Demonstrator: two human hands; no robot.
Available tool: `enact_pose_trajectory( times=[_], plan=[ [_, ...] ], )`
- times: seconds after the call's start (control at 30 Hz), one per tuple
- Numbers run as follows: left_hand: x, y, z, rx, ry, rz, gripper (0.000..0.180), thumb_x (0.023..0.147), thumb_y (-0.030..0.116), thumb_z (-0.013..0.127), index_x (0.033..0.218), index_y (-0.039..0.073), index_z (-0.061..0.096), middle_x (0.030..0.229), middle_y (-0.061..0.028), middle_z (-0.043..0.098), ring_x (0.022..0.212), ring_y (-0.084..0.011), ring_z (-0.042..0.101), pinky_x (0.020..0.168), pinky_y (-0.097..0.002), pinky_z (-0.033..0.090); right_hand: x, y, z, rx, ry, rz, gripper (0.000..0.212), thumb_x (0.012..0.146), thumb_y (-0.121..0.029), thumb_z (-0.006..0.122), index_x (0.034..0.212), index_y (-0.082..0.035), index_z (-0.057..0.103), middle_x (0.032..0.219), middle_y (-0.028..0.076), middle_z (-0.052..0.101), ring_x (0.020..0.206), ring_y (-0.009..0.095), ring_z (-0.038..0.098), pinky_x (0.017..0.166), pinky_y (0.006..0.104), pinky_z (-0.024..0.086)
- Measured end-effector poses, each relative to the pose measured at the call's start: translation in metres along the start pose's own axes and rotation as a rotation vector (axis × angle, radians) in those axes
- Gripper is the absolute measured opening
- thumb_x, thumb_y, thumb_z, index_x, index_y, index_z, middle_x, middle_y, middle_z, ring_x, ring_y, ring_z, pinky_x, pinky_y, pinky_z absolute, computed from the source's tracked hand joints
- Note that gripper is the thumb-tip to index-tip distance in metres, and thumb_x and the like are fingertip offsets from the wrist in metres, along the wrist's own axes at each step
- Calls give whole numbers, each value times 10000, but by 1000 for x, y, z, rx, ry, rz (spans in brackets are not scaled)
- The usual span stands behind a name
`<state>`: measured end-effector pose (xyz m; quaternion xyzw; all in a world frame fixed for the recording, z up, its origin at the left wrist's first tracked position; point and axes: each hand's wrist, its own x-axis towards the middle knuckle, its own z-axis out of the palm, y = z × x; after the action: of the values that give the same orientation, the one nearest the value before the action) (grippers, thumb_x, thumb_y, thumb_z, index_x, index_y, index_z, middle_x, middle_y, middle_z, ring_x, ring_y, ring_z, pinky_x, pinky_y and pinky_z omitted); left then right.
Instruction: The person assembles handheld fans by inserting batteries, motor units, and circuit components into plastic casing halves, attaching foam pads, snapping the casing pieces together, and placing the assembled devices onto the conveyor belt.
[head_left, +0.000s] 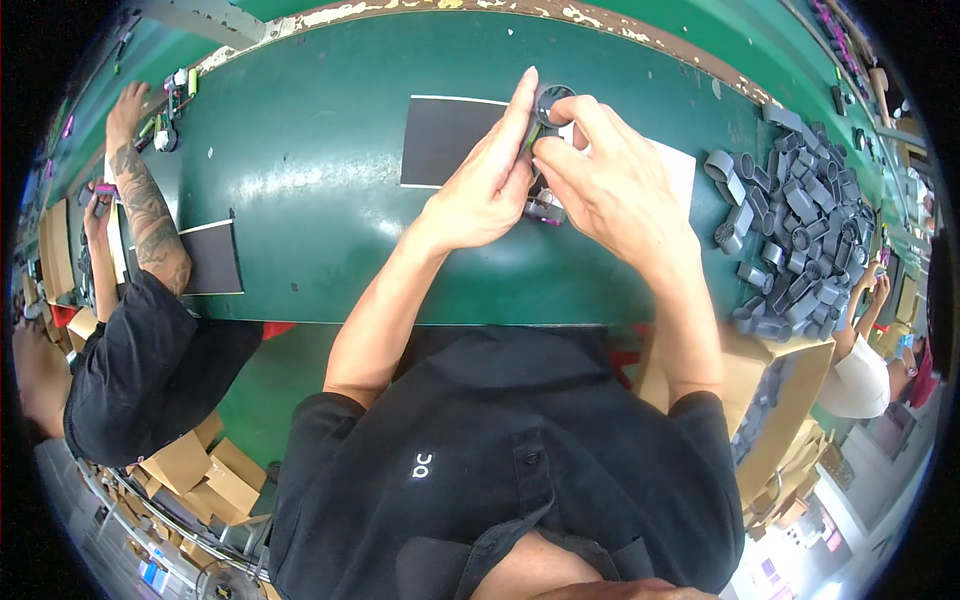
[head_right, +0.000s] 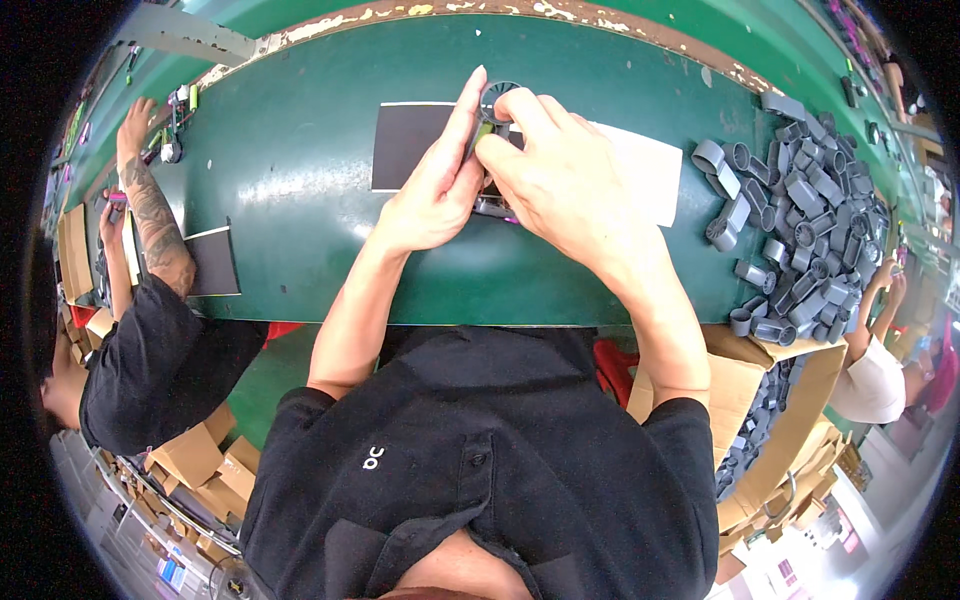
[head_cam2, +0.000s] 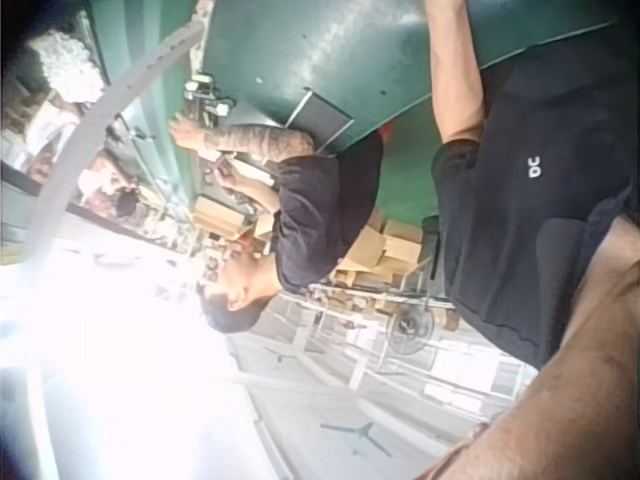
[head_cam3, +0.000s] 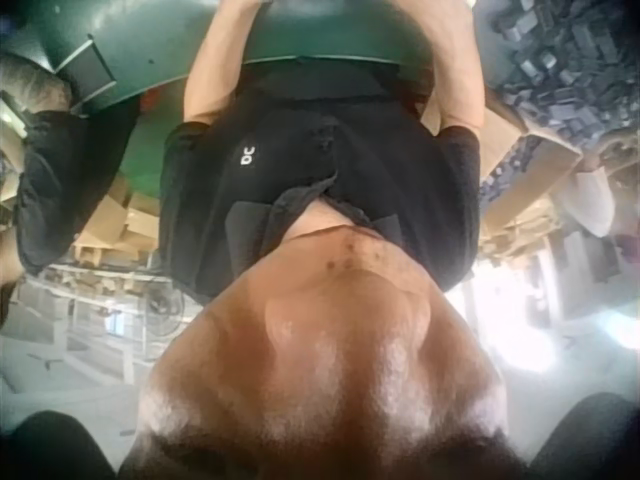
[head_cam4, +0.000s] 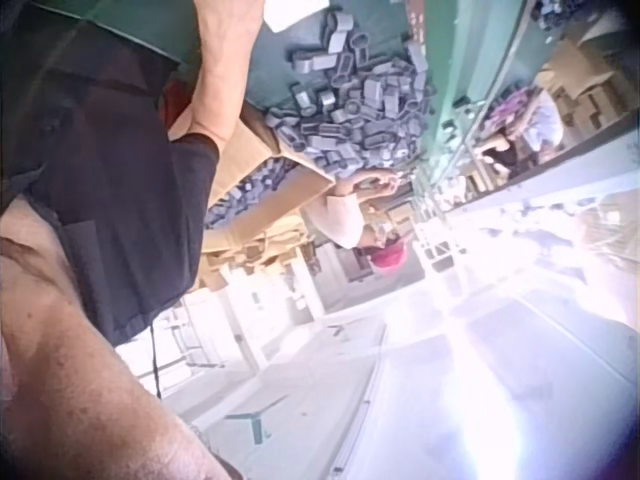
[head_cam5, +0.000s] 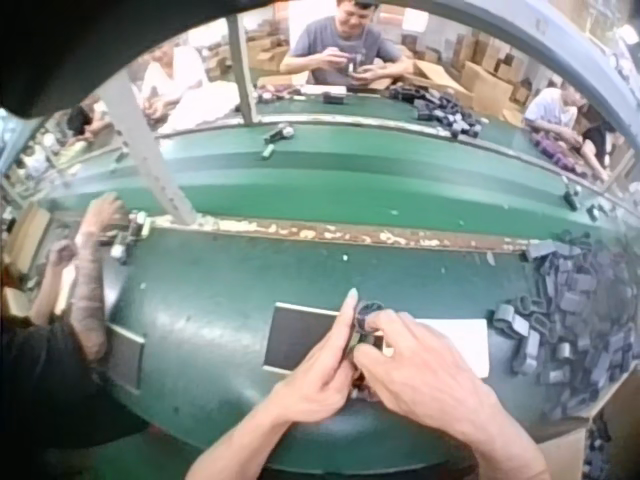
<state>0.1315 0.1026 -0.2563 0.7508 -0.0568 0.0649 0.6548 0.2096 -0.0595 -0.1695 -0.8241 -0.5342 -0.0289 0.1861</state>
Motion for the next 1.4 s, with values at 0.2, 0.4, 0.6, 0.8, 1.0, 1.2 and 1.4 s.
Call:
enact_pose_trajectory(
  times=[0.2,0.4,0.6,0.8,1.0,1.2,1.4],
  plan=[
    [-2,-9,1,86,33,136,793,980,-89,346,1688,89,36,1599,-113,334,903,-97,462,854,-258,478,0,9,6,181,-7,25,126,857,-65,697,980,-46,718,1156,101,605,973,266,628,829,396,554],
    [-3,5,-1,-250,-54,-91,778,1004,-66,362,1689,91,27,1419,-67,453,915,-91,453,858,-245,460,-4,17,3,318,4,25,295,815,56,629,1072,-42,738,1194,105,613,987,276,621,853,396,544],
    [-3,2,-2,-305,-42,-91,838,948,-58,389,1687,90,22,1453,-118,491,891,-126,531,857,-292,500,-7,17,0,284,-31,5,388,780,79,621,1124,-63,732,1217,115,609,1047,301,618,891,409,534],
    [-1,10,-8,-643,-30,-219,915,897,-76,452,1687,86,20,1500,-102,462,952,-89,540,818,-267,505,-4,12,-6,221,-61,15,395,778,65,646,1136,-79,729,1206,115,606,1075,300,621,893,407,537],
    [0,20,-1,-383,-70,-105,978,876,-84,548,1683,74,17,1502,-105,446,1096,-96,537,779,-235,517,-2,9,-8,179,-48,7,351,786,37,683,1118,-70,727,1192,115,608,1087,297,626,890,399,543],
    [2,7,-2,-323,-56,-98,960,906,-51,560,1681,62,5,1549,-144,416,1290,-182,492,1001,-283,477,-2,14,-7,178,-46,3,339,793,45,677,1111,-58,732,1176,117,609,1092,299,626,892,401,544],
    [-3,3,-5,-356,-107,-82,891,937,-35,458,1678,60,-26,1658,-181,289,1461,-241,364,1145,-330,370,-5,15,-9,187,-30,-5,320,794,54,665,1086,-45,747,1157,119,610,1082,297,626,895,392,546]
  ],
)
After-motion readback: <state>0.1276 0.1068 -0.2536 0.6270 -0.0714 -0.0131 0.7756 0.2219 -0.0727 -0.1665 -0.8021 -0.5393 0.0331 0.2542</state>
